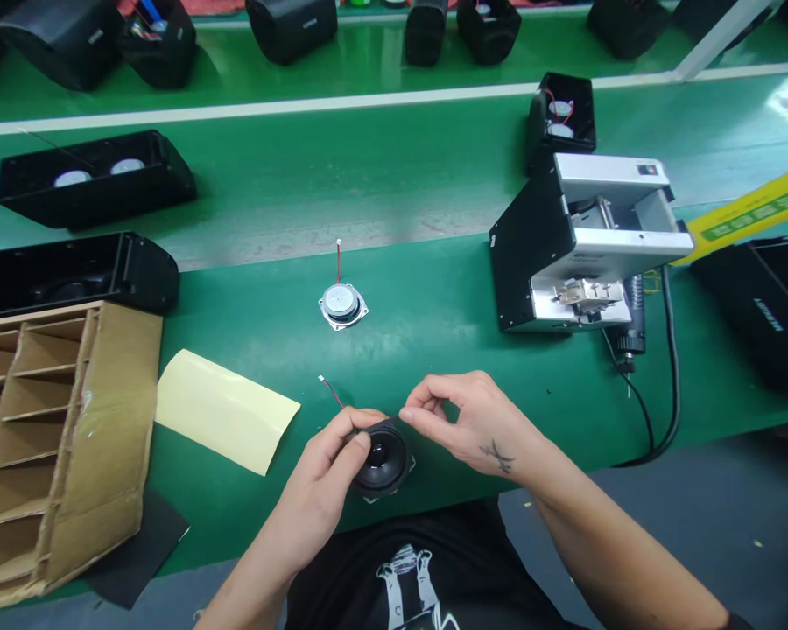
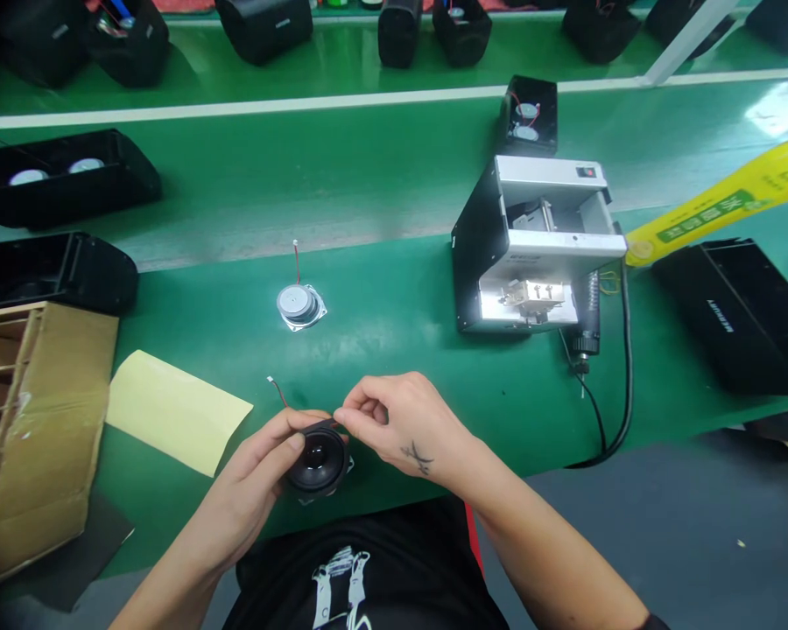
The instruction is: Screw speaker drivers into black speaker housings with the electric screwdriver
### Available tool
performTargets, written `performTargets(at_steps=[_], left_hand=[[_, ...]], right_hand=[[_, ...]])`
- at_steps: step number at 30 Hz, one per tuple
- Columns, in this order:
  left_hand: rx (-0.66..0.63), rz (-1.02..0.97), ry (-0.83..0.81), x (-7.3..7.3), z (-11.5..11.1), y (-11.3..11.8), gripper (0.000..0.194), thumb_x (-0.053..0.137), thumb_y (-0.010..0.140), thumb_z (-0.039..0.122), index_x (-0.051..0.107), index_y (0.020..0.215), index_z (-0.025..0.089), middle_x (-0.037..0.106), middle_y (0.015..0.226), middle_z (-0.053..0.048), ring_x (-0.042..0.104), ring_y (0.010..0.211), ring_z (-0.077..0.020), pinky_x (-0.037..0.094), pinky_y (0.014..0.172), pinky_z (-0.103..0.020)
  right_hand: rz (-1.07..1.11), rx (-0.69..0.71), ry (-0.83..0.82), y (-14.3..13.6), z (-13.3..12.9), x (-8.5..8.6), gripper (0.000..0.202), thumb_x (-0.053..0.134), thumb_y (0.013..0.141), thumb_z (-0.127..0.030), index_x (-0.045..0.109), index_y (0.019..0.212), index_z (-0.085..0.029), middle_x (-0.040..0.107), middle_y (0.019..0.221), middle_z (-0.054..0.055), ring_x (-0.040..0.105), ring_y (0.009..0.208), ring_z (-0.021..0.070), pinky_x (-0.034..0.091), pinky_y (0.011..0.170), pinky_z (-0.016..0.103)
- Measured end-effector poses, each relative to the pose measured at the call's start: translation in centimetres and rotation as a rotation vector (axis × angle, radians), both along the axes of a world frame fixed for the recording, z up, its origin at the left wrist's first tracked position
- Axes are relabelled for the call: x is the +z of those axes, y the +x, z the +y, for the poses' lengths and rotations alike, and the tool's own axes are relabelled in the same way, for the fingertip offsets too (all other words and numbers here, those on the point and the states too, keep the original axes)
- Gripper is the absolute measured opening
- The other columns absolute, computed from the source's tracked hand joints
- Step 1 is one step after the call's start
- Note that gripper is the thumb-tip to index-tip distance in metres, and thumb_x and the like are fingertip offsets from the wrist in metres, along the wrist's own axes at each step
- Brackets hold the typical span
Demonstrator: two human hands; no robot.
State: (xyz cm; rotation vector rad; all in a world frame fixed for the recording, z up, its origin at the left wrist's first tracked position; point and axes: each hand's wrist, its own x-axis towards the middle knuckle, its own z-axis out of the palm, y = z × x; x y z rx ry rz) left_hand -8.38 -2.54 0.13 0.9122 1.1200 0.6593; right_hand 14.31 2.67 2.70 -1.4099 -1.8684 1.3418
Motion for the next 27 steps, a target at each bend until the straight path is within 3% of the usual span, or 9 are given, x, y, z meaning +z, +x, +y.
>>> performTargets(at_steps=[6,16,27], left_hand=[[0.052,-0.033,0.003,-0.2,0.0,0.6,0.024,0.057,0.105,0.045,0.071,0.108,0.026,0.069,0.124,-0.002,0.065,0.11,-0.0192,0.054,0.095,-0.03],[0.172,-0.116,-0.063,-0.1,0.1,1.9,0.025,0.065,0.099,0.048,0.066,0.097,0.023,0.064,0.118,-0.003,0.067,0.09,-0.0191,0.064,0.067,-0.031],[0.287,-0.087,-0.082,-0.2,0.1,2.9,0.034,0.076,0.09,0.05,0.061,0.088,0.021,0.063,0.116,-0.003,0.066,0.081,-0.0151,0.066,0.066,-0.031]], right_hand=[[0.042,-0.021,0.018,0.0,-0.5,-0.3,0.017,0.071,0.096,-0.029,0.074,0.081,-0.019,0.072,0.072,-0.004,0.061,0.064,0.0089,0.047,0.064,0.02],[0.114,-0.117,0.077,-0.6,-1.8,-1.3,0.017,0.07,0.095,-0.025,0.073,0.079,-0.018,0.068,0.067,-0.005,0.055,0.059,0.0076,0.043,0.059,0.021],[0.15,-0.19,0.063,-1.2,-2.6,-1.6,0.016,0.07,0.095,-0.026,0.074,0.081,-0.018,0.068,0.067,-0.004,0.053,0.057,0.0072,0.044,0.057,0.021]])
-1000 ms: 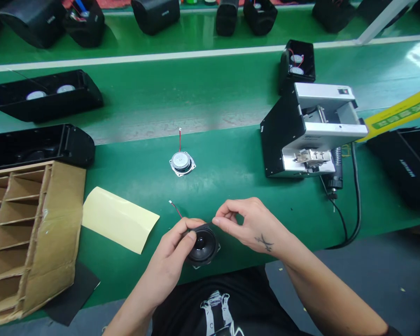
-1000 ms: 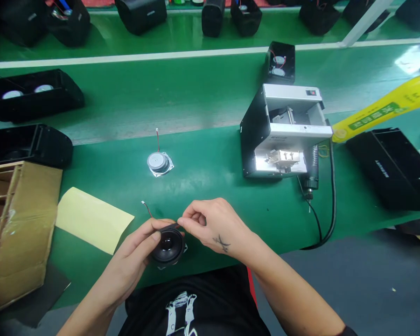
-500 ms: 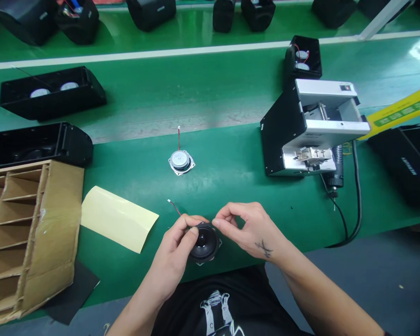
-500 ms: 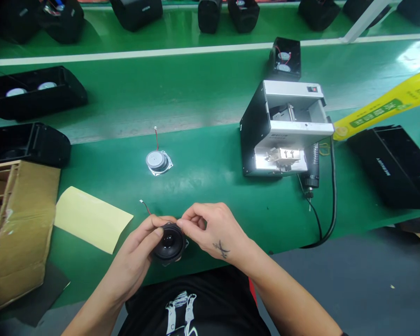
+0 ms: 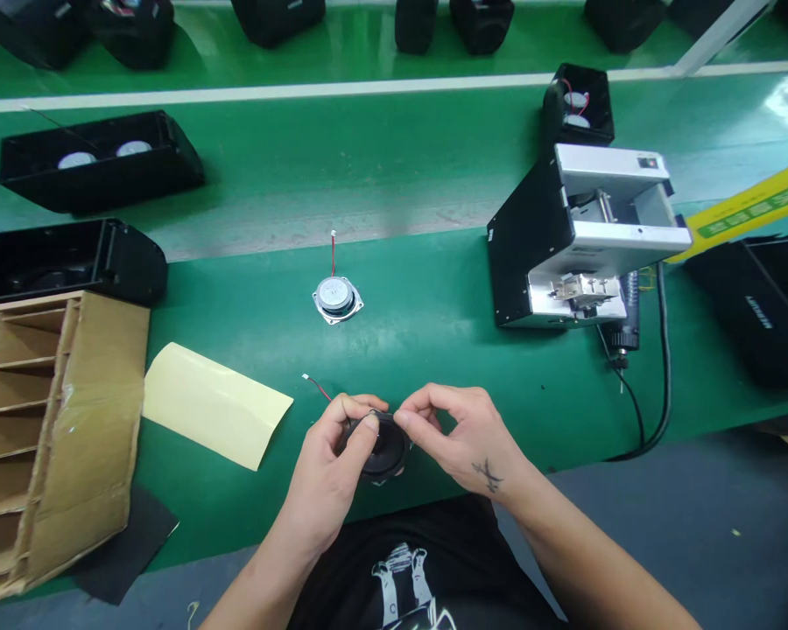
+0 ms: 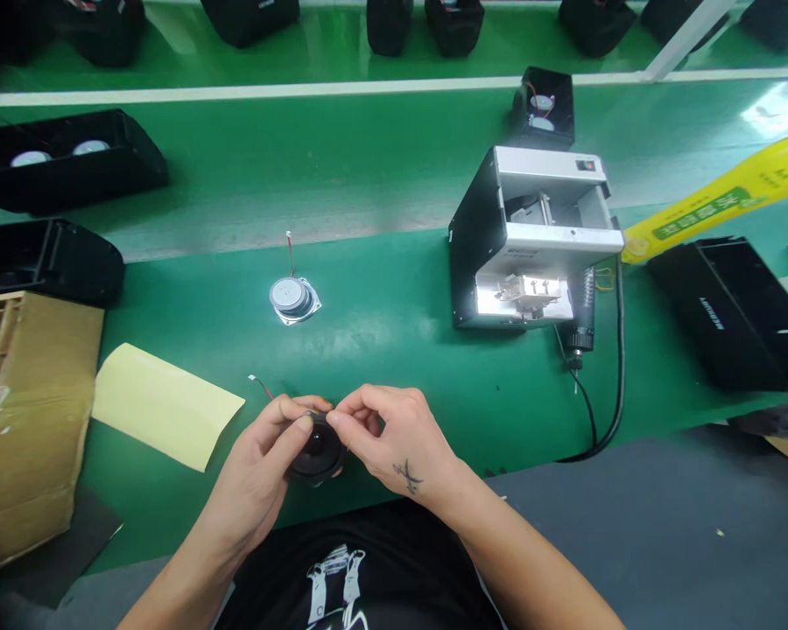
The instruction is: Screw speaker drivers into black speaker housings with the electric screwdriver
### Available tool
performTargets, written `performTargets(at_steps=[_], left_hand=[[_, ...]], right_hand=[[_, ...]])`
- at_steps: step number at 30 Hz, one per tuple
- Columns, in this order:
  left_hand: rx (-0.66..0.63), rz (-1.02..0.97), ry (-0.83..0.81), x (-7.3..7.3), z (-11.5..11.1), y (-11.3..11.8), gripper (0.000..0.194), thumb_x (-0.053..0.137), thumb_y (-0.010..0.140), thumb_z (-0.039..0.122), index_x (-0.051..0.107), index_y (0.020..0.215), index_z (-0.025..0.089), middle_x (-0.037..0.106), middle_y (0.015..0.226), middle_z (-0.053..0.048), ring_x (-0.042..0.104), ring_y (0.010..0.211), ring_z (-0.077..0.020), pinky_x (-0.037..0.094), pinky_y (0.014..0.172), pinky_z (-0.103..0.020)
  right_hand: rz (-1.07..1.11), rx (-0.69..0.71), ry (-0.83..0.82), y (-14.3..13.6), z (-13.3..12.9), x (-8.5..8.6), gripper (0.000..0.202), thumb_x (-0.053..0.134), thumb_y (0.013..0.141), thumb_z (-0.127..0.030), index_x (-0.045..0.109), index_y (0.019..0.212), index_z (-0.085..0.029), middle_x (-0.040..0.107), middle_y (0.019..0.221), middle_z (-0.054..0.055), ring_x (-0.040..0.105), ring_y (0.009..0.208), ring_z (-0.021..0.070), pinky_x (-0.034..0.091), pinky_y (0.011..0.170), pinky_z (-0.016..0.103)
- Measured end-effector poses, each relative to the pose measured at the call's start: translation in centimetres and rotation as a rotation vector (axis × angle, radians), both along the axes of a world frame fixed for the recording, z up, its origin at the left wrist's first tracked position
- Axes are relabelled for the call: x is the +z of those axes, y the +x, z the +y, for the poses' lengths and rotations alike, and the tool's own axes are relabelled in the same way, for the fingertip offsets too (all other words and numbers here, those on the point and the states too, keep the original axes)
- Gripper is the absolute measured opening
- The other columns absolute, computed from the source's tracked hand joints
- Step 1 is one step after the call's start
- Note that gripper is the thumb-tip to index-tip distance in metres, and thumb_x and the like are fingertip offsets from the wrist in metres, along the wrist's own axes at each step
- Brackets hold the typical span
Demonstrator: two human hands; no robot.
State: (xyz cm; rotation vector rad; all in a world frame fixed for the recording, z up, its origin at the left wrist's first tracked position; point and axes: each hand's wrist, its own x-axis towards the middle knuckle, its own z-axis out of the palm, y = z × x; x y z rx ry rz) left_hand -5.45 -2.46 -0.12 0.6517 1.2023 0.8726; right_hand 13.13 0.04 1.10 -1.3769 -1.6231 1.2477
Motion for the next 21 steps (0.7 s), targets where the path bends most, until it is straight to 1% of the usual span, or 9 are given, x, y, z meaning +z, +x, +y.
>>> performTargets(at_steps=[6,10,12,15,17,21], left_hand=[[0.057,0.016,-0.002,0.2,0.2,0.6,0.036,0.081,0.084,0.049,0.062,0.083,0.019,0.062,0.112,-0.003,0.065,0.084,-0.015,0.063,0.064,-0.027],[0.096,0.064,0.02,0.2,0.3,1.0,0.032,0.082,0.083,0.045,0.063,0.08,0.019,0.063,0.11,-0.004,0.065,0.086,-0.0152,0.061,0.069,-0.026],[0.113,0.087,0.041,0.1,0.3,1.2,0.029,0.081,0.084,0.041,0.063,0.08,0.018,0.065,0.11,-0.004,0.065,0.089,-0.0147,0.059,0.074,-0.024],[0.136,0.096,0.057,0.1,0.4,1.6,0.025,0.079,0.085,0.037,0.063,0.079,0.019,0.066,0.11,-0.003,0.065,0.093,-0.0139,0.055,0.077,-0.021],[0.149,0.095,0.061,0.1,0.4,1.7,0.025,0.079,0.086,0.037,0.063,0.08,0.019,0.066,0.11,-0.003,0.065,0.094,-0.0139,0.055,0.077,-0.022],[0.165,0.093,0.07,0.0,0.3,1.8,0.025,0.078,0.086,0.038,0.063,0.081,0.019,0.066,0.111,-0.004,0.065,0.093,-0.0147,0.055,0.077,-0.024]], right_hand=[[-0.001,-0.011,-0.006,0.0,-0.2,0.1,0.016,0.069,0.095,-0.026,0.075,0.082,-0.019,0.071,0.07,-0.004,0.057,0.058,0.0074,0.046,0.059,0.021],[-0.005,-0.021,0.004,-0.1,-0.1,0.0,0.014,0.069,0.095,-0.023,0.075,0.083,-0.019,0.07,0.069,-0.005,0.059,0.059,0.0074,0.047,0.058,0.02],[-0.035,-0.018,0.06,-0.1,-0.1,0.0,0.013,0.068,0.095,-0.021,0.074,0.084,-0.019,0.069,0.068,-0.004,0.059,0.059,0.0078,0.046,0.058,0.021],[-0.143,-0.023,0.235,-0.2,-0.1,0.0,0.013,0.068,0.095,-0.019,0.074,0.083,-0.018,0.067,0.066,-0.004,0.057,0.058,0.009,0.045,0.062,0.025],[-0.202,-0.028,0.321,-0.2,-0.1,0.0,0.014,0.069,0.095,-0.018,0.074,0.082,-0.018,0.066,0.064,-0.004,0.056,0.058,0.0096,0.045,0.065,0.027],[-0.243,-0.013,0.363,-0.1,-0.1,0.0,0.017,0.067,0.098,-0.02,0.074,0.082,-0.019,0.066,0.064,-0.003,0.056,0.059,0.0112,0.044,0.067,0.03]])
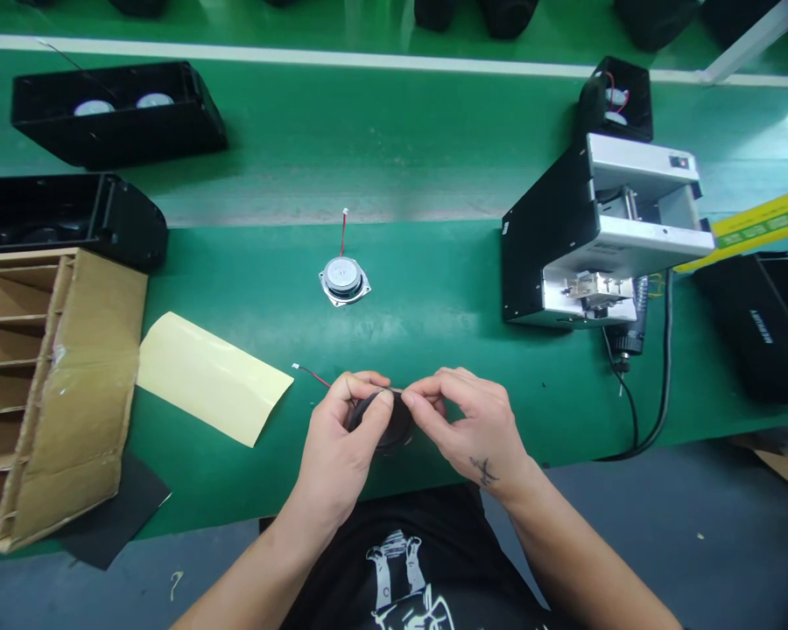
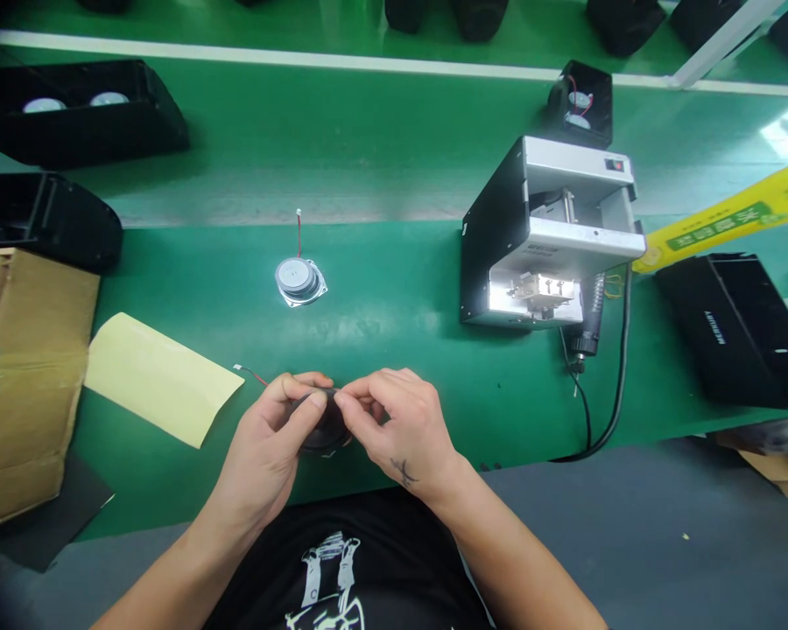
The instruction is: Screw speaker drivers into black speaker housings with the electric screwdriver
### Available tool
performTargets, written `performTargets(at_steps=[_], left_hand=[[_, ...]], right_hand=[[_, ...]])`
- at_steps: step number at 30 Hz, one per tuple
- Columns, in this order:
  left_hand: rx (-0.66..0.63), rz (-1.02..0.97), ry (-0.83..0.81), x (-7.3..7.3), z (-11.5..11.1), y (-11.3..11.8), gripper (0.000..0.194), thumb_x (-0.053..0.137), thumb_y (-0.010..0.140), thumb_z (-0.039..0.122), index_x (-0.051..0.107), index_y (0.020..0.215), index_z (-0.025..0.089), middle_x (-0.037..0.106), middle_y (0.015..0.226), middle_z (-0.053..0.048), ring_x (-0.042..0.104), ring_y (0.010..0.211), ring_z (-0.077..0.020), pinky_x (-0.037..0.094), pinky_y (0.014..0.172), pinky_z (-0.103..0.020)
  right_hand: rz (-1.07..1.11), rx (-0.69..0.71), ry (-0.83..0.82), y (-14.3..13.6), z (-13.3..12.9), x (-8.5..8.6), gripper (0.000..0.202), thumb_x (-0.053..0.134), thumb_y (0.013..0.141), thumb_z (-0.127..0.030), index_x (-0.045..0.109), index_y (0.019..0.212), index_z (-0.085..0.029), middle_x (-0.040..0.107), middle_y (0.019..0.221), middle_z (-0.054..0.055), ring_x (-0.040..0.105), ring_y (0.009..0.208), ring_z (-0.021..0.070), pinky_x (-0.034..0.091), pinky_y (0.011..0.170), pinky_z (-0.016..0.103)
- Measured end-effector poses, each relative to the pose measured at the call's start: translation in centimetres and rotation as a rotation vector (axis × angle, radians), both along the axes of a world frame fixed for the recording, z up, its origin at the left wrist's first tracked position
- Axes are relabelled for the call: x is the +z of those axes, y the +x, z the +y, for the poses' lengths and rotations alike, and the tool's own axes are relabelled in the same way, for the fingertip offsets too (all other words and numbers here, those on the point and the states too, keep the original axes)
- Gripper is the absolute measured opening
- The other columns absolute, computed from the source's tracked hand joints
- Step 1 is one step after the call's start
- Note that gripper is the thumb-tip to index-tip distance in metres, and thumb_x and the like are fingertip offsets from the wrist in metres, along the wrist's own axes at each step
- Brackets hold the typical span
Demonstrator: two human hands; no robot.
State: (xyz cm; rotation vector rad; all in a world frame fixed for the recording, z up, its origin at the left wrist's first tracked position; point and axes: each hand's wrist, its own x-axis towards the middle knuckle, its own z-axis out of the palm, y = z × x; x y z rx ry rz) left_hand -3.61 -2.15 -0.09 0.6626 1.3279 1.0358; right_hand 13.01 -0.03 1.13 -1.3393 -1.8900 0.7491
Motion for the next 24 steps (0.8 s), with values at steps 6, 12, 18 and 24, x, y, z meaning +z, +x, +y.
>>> performTargets(at_steps=[6,12,18,24], left_hand=[[0.018,0.005,0.011,0.0,0.1,-0.1,0.025,0.079,0.086,0.038,0.063,0.08,0.019,0.066,0.11,-0.003,0.065,0.093,-0.0145,0.054,0.078,-0.024],[0.027,-0.009,0.023,-0.1,0.3,-0.1,0.026,0.079,0.086,0.038,0.063,0.081,0.019,0.067,0.11,-0.003,0.065,0.092,-0.0143,0.055,0.077,-0.025],[0.032,-0.045,0.019,0.0,0.2,-0.3,0.028,0.08,0.085,0.039,0.061,0.082,0.019,0.066,0.11,-0.003,0.065,0.091,-0.015,0.059,0.076,-0.026],[0.028,-0.226,-0.041,1.3,0.7,-0.9,0.035,0.083,0.084,0.043,0.056,0.086,0.02,0.064,0.113,-0.004,0.07,0.101,-0.0234,0.065,0.069,-0.033]], right_hand=[[-0.012,0.031,0.026,0.1,0.3,-0.2,0.02,0.066,0.101,-0.022,0.074,0.083,-0.02,0.065,0.064,-0.003,0.057,0.059,0.0118,0.042,0.068,0.031],[-0.038,0.061,0.06,0.1,0.4,-0.3,0.019,0.066,0.102,-0.023,0.075,0.085,-0.019,0.066,0.064,-0.003,0.057,0.06,0.0116,0.04,0.073,0.033],[-0.041,0.077,-0.012,0.1,1.0,-0.4,0.02,0.068,0.101,-0.029,0.078,0.086,-0.021,0.071,0.068,-0.002,0.059,0.063,0.0124,0.041,0.076,0.034],[0.403,-0.012,-0.424,1.3,2.0,-0.7,0.026,0.066,0.1,-0.043,0.073,0.111,-0.02,0.069,0.08,0.0,0.062,0.069,0.0129,0.048,0.065,0.026]])
